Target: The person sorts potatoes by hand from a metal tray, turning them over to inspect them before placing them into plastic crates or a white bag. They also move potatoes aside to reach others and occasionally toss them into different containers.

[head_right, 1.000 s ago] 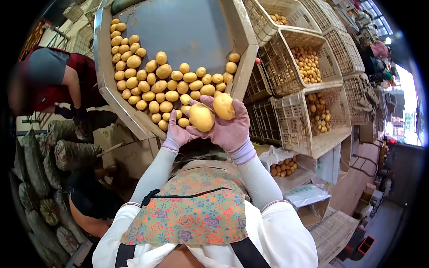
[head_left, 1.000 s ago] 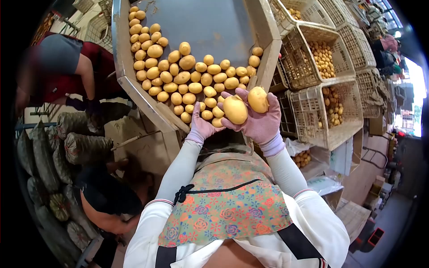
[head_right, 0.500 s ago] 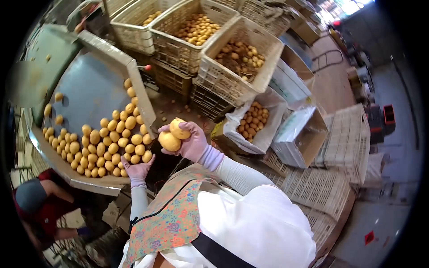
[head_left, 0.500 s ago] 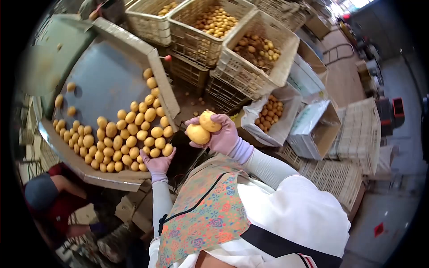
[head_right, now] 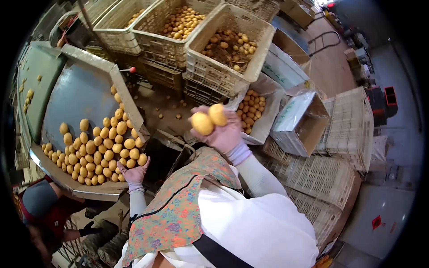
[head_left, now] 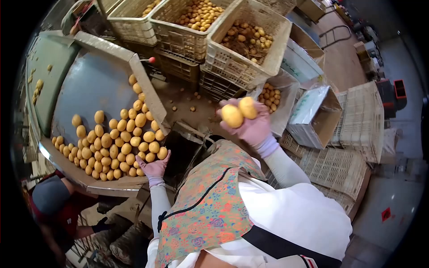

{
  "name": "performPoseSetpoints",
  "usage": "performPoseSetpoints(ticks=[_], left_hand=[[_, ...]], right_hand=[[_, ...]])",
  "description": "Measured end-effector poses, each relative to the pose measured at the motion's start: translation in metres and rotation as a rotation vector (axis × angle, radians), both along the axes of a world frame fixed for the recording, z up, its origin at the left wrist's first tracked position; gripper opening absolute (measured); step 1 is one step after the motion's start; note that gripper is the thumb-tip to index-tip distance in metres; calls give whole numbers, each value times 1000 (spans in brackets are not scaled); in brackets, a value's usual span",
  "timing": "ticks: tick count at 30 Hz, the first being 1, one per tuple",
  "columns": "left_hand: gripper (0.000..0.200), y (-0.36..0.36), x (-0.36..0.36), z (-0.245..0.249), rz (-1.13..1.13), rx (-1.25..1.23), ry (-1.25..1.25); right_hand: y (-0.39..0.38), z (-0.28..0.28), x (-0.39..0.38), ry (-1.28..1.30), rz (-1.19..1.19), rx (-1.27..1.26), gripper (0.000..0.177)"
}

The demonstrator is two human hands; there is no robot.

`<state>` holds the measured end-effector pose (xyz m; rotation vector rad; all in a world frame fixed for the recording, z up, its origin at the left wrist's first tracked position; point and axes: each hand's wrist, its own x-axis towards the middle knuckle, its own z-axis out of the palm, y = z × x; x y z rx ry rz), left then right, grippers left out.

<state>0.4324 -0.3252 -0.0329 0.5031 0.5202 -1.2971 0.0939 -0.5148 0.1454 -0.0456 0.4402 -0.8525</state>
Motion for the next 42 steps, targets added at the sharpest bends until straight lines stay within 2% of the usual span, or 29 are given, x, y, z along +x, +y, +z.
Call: performPoseSetpoints(ticks=[3, 5, 7, 11, 13, 14, 18, 21, 24, 25, 27, 28, 29, 30, 32, 33, 35, 36, 38, 41, 42], left_hand=[[88, 0, -1, 0, -2, 4, 16], [89, 0, -1, 4, 10, 41, 48], [90, 1, -3, 4, 12, 67, 10], [91, 3, -5, 4, 4, 97, 34], [94, 4, -8, 2, -29, 63, -63], [95, 3, -7, 6, -6, 105, 24], [99, 6, -4, -5, -33, 40, -11], [97, 2, -6, -8, 29, 76, 96], [96, 4, -6, -12, 114, 61, 195], [106, 6, -7, -19, 63, 7, 68], [104, 10, -5, -30, 73, 6, -12], [101, 4, -5, -27, 152, 19, 118], [98, 1, -4, -23, 228, 38, 248], [93, -2, -3, -22, 251, 36, 207], [88, -6, -3, -14, 245, 100, 170], [86, -9, -4, -11, 245, 134, 188], [79, -10, -7, -9, 242, 136, 57], [73, -11, -8, -4, 240, 136, 82], [72, -10, -9, -12, 253, 138, 66], [65, -5, -7, -8, 179, 171, 60], [65, -6, -6, -9, 184, 147, 23]], right_hand=[[27, -39, 13, -20, 248, 98, 63], [50, -51, 31, -73, 355, 145, 55], [54, -53, 32, -138, 367, 173, 53], [35, -32, 9, -9, 156, 86, 51], [30, -28, -5, -10, 72, 92, 53], [28, -24, -12, -35, 62, 74, 55], [31, -14, -35, -42, -11, 40, 59], [37, -8, -44, -10, -45, 24, 59], [40, -7, -46, 291, -173, -164, 56], [43, -10, -43, 491, -301, -264, 51], [22, 6, -54, 1006, -480, -941, 47], [3, 34, -61, 1223, -631, -1268, 48], [-17, 52, -72, 1318, -773, -1342, 52], [-49, 58, -90, 1257, -935, -1393, 56], [-139, 95, -143, 1419, -1009, -1280, 62], [-193, 104, -178, 1569, -1204, -1121, 62], [-275, 100, -252, 1247, -1179, -804, 54], [-270, 109, -247, 1243, -1182, -818, 54], [-229, 122, -225, 389, -730, -483, 43], [-190, 104, -204, 359, -687, -432, 36], [-177, 90, -206, 326, -588, -459, 36]])
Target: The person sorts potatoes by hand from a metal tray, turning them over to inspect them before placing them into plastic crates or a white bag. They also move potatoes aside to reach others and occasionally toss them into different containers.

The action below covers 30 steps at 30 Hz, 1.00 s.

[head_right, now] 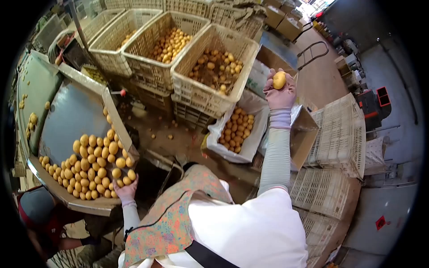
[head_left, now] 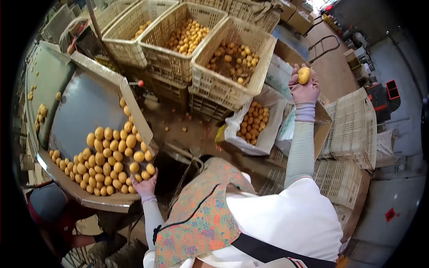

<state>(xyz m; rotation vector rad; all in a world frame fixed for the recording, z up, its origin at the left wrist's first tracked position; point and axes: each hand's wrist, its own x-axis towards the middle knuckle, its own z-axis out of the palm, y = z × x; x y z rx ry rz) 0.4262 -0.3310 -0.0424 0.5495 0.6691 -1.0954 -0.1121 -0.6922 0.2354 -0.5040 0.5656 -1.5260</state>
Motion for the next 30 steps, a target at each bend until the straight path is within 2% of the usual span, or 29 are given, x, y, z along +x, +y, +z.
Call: performPoseSetpoints(ticks=[1, 3, 4, 5, 7, 8, 9, 11, 12, 13, 15, 16, 17, 18, 19, 20, 21, 22, 23, 24, 25, 26, 27, 28, 29, 30], left_hand=[[66, 2, 0, -3, -4, -16, -38], [67, 1, 1, -3, 25, 33, 26], [67, 1, 0, -5, 17, 33, 0], [66, 0, -1, -4, 12, 21, -7], [66, -3, -2, -4, 40, 36, 42], [67, -3, -3, -5, 35, 43, 19], [69, -4, -5, 0, 23, 40, -13], [69, -4, 0, -2, 32, 25, 82], [69, -3, 0, -5, 37, 28, 86], [69, 1, 1, -6, 35, -18, 131], [70, 5, 2, -5, 27, -53, 175], [69, 3, -1, -3, 25, -47, 121], [68, 1, -5, -2, 24, -46, 67], [71, 0, -7, -1, 17, -53, 15], [71, 0, -10, -1, 23, -54, 18], [73, 1, -12, -1, 33, -86, -14], [75, 4, -14, -2, 51, -115, -49], [80, 5, -14, -4, 85, -87, -22], [82, 15, -9, -28, 58, -293, 18], [77, 28, -10, -37, -6, -145, -273], [80, 19, -20, -31, 107, 76, -358], [85, 16, -26, -17, 195, 23, -231], [92, 23, -22, -46, 192, -377, 36], [102, 19, -30, -16, 257, -160, -78], [108, 15, -35, 6, 308, -97, -96], [108, 15, -34, 7, 337, -58, -25]], right_hand=[[10, -20, -5, 2, -2, 35, 36], [26, -57, -12, 205, -64, 247, 37], [50, -57, 22, 469, -356, 239, 40], [62, -67, 34, 478, -351, 251, 40], [74, -90, 41, 1516, -1155, -533, 45], [75, -105, 32, 1694, -1165, -618, 49], [64, -145, 1, 1538, -829, -346, 48], [60, -154, 3, 1197, -294, 372, 46], [75, -156, -1, 1076, -429, 368, 40], [82, -134, 28, 1082, -419, 370, 40], [95, -123, 63, 1473, -474, -6, 36], [89, -146, 77, 1600, -481, -184, 32], [106, -123, 134, 1271, -176, -116, 28], [120, -129, 182, 1274, -72, -148, 26], [140, -118, 232, 1487, -139, -628, 29], [151, -129, 273, 1428, 41, -802, 32], [177, -125, 310, 1438, 544, -698, 38], [201, -135, 338, 1370, 634, -917, 34], [219, -143, 365, 1256, 731, -1152, 31], [226, -139, 387, 1287, 793, -1173, 30], [229, -134, 411, 1299, 868, -1218, 28], [230, -143, 431, 1297, 745, -1269, 30], [226, -143, 449, 1427, 862, -1234, 35], [226, -150, 452, 1367, 620, -1309, 42], [226, -175, 451, 1461, 548, -1314, 48], [231, -207, 442, 1446, 552, -1407, 48]])
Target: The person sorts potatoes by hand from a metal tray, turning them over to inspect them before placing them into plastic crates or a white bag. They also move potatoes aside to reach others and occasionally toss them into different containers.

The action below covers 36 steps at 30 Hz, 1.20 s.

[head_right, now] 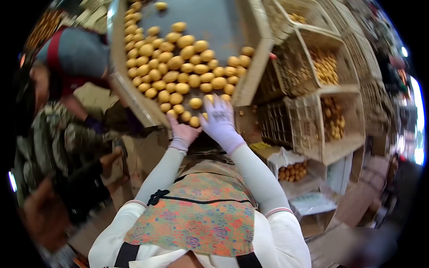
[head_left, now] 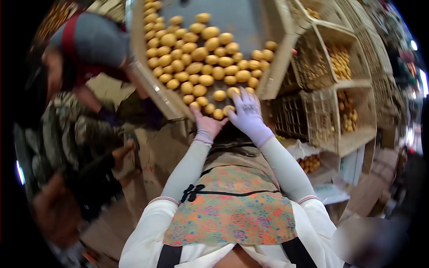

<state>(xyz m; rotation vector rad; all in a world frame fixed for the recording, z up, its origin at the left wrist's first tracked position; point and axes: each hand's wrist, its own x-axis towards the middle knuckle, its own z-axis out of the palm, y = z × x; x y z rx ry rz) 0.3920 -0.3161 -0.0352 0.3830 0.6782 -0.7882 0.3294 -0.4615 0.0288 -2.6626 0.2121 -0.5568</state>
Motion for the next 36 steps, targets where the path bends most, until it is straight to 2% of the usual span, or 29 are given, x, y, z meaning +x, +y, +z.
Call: performPoseSetpoints(ticks=[1, 3, 4, 5, 6, 7, 8, 9, 10, 11, 13, 14, 15, 17, 18, 19, 20, 21, 23, 24, 25, 26, 27, 29, 30, 31, 33, 35, 36], left_hand=[[107, 8, -1, -33, -15, -78, 5], [88, 17, 7, -32, -2, -158, 256], [80, 18, 3, -36, -57, -141, 77], [71, 19, -1, -37, -115, -117, -103], [56, 23, -2, -45, -99, -166, -39], [64, 16, -5, -28, -76, -46, -59], [69, 17, -6, -32, -33, -79, -69], [74, 17, -5, -35, 7, -114, -80], [83, 13, -3, -18, 38, -82, -89], [83, 13, -1, -24, 38, -86, -91], [79, 15, 2, -42, 10, -398, 98], [72, 16, 8, -41, -181, -176, 5], [63, 16, 5, -38, -242, -22, -106], [59, 14, 1, -43, -270, 47, -133], [60, 16, 1, -43, -251, 1, -136], [61, 19, 6, -32, -231, -48, -142], [72, 17, 10, -18, -196, -89, -101], [72, 15, 13, -15, -201, -98, -100], [86, 10, 16, -15, -74, -207, 22], [88, 7, 18, -14, -51, -178, 51], [88, 4, 22, -14, -56, -181, 55], [86, 2, 26, -14, -81, -88, 69], [84, 1, 28, -14, -104, 6, 82], [79, 3, 25, -7, -119, -1, 35], [78, 5, 25, -7, -127, -38, -12], [77, 8, 22, -10, -131, -75, -52], [77, 7, 22, -25, -71, -134, 16], [78, 6, 16, -42, -117, -214, -191], [77, 2, 20, -36, -79, -189, -124]], right_hand=[[5, -17, -15, 1, 47, -63, 47], [18, -15, -40, 324, 303, 168, 55], [25, -13, -45, 405, 271, 245, 62], [30, -23, -45, 366, 208, 318, 62], [32, -29, -39, 285, 138, 258, 62], [37, -25, -27, 202, 61, 200, 63], [36, -19, -13, 126, 85, 166, 62], [33, -11, -1, 251, 97, 73, 58], [28, -24, 2, 407, 175, 81, 57], [24, -27, 9, 564, 249, 86, 55], [21, -20, 26, 490, 238, 136, 54], [20, -14, 37, 421, 232, 193, 52], [17, -14, 50, 199, 117, 45, 57], [18, -26, 76, 265, -19, -202, 62], [22, -24, 79, 417, -14, -281, 65], [28, -22, 79, 463, -8, -333, 66], [25, -25, 82, 487, 13, -242, 68], [20, -29, 85, 513, 37, -152, 69], [19, -34, 90, 463, -32, -218, 70], [17, -35, 100, 453, -36, -216, 68], [14, -36, 113, 437, -38, -216, 66], [9, -26, 126, 575, -22, -159, 58], [6, -17, 134, 576, -22, -160, 58], [-2, -9, 142, 705, 54, -99, 45], [-9, -7, 135, 557, 95, -103, 43], [-12, 7, 124, 417, 90, -139, 42], [-25, 47, 101, 498, 76, -285, 38], [-46, 22, 90, 821, -20, -499, 48], [-50, 3, 83, 709, -41, -585, 46]])
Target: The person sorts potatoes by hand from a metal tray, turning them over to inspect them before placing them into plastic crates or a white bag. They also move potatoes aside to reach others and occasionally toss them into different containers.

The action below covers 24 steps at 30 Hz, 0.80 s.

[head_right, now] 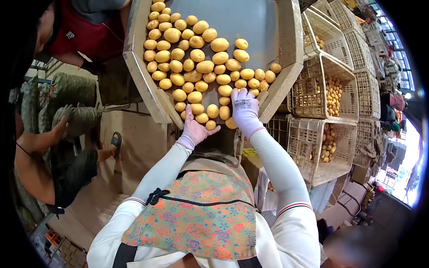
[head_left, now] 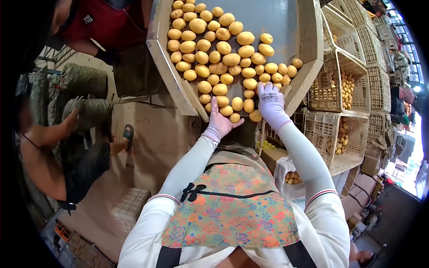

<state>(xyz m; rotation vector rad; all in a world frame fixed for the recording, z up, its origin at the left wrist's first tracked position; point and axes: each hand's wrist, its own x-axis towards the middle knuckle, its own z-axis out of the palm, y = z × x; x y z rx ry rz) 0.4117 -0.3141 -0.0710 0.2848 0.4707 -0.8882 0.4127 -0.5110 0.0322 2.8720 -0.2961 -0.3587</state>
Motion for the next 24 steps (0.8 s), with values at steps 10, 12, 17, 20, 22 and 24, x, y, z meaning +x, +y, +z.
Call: performPoseSetpoints(ticks=[10, 12, 17, 20, 22, 24], left_hand=[[87, 12, -2, 5, -88, 7, 94], [113, 12, -8, 19, -34, 75, 96], [95, 7, -15, -7, -105, 376, -348], [61, 5, -7, 9, -57, 91, 120], [60, 5, -8, -9, -99, 99, 58], [66, 6, -10, -6, -132, 95, 17]], right_hand=[[-7, 32, 7, -118, -39, 282, 40], [3, 76, -28, -326, -74, 484, 53], [-32, 103, -209, -258, -330, 402, 58], [-84, 55, -334, 288, -935, 216, 68], [-88, 33, -337, 97, -742, 233, 68], [-51, 56, -268, -121, -521, 320, 63]])
